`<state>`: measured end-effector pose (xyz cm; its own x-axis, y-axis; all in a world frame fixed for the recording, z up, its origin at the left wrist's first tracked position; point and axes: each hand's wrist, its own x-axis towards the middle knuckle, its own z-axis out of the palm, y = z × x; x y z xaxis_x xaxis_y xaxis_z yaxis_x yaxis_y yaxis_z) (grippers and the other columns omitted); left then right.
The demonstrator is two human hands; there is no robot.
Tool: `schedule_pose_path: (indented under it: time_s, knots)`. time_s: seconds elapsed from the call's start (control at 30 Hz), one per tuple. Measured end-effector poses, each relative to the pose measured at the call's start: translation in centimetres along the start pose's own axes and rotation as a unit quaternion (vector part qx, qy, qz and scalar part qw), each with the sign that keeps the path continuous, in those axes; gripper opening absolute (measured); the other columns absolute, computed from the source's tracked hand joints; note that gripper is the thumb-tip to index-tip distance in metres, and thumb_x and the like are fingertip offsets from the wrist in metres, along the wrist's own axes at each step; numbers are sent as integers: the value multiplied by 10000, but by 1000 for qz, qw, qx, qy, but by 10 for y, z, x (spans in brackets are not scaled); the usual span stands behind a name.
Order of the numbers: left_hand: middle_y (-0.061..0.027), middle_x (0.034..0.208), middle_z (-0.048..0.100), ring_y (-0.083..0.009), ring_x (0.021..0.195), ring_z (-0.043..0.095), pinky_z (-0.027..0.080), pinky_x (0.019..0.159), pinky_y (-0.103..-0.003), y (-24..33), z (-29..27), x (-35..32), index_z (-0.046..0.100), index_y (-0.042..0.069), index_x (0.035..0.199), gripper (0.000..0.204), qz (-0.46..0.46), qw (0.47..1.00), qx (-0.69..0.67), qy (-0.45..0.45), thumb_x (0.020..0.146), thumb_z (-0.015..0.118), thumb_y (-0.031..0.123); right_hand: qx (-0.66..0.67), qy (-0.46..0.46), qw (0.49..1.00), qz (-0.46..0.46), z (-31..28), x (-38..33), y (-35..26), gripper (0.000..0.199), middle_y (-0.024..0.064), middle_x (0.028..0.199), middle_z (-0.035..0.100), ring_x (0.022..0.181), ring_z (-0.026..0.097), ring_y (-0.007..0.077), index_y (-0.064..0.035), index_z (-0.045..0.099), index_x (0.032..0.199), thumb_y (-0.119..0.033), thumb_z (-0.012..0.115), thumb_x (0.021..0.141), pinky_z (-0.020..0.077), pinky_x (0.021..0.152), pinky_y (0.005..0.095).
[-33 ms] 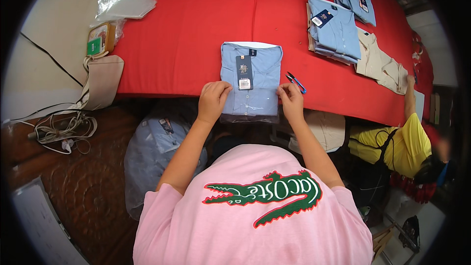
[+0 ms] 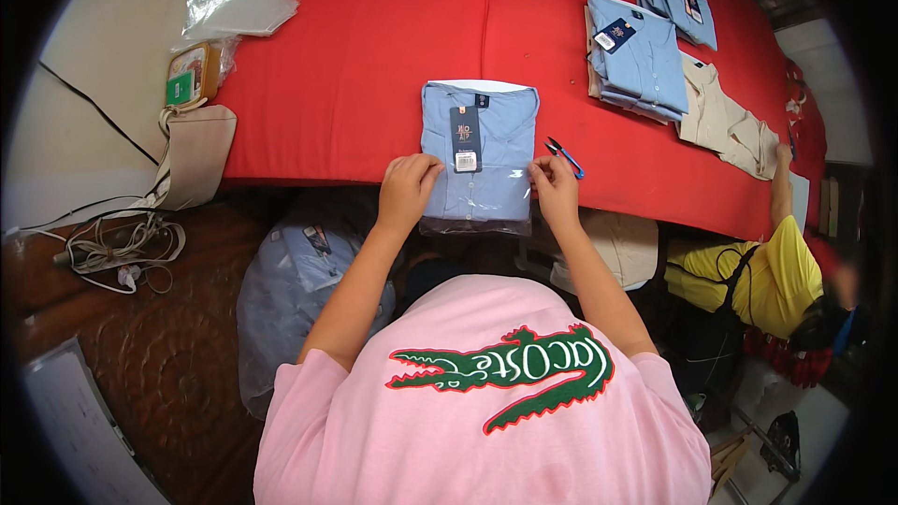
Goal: The person places folded blue shirts into plastic bags and seals them.
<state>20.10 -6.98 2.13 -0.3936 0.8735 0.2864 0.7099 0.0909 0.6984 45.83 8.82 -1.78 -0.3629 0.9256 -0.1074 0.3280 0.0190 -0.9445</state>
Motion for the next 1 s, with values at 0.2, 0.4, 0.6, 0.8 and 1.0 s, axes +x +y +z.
schedule_pose_path:
  time_s: [0.2, 0.4, 0.6, 0.8, 1.0]
  knots:
    - [-158, 947, 715, -386, 922, 693, 537, 815, -467, -7, 0, 20, 721, 24, 992, 173, -80, 995, -40, -36, 1006, 704, 196, -158, -14, 982, -107, 2, 39, -24, 105, 123, 1101, 649, 926, 672, 241, -9, 740, 920, -83, 802, 879, 547, 786, 362]
    - [-165, 974, 707, -394, 924, 689, 545, 802, -463, -22, 6, 31, 735, 20, 1009, 192, -84, 994, -48, -42, 1015, 699, 209, -313, -25, 918, -243, -4, 71, -45, 169, 139, 1267, 656, 1179, 629, 337, -70, 750, 1019, -144, 802, 876, 506, 983, 456]
    - [-151, 950, 697, -364, 911, 691, 546, 803, -444, -24, 8, 50, 750, 14, 1014, 217, -108, 987, -77, -90, 1015, 701, 226, -306, -20, 908, -286, 37, 130, -63, 250, 130, 1287, 678, 1270, 609, 329, -123, 769, 1145, -243, 764, 925, 414, 1124, 483]
    - [-94, 1020, 703, -292, 987, 672, 513, 873, -408, -37, 4, 61, 765, 24, 1010, 185, -56, 992, -33, -107, 995, 723, 203, -270, -181, 945, -33, 82, 173, -75, 230, 102, 1047, 783, 1230, 650, 257, -162, 845, 1070, -324, 780, 922, 342, 1154, 484]
    - [-57, 1128, 699, -277, 1121, 637, 453, 1017, -440, -34, 5, 79, 780, 65, 1006, 175, 14, 993, 54, -105, 985, 720, 228, -234, -245, 934, -115, 87, 165, -60, 223, 78, 937, 798, 1114, 671, 233, -168, 858, 1046, -331, 808, 902, 324, 1152, 473]
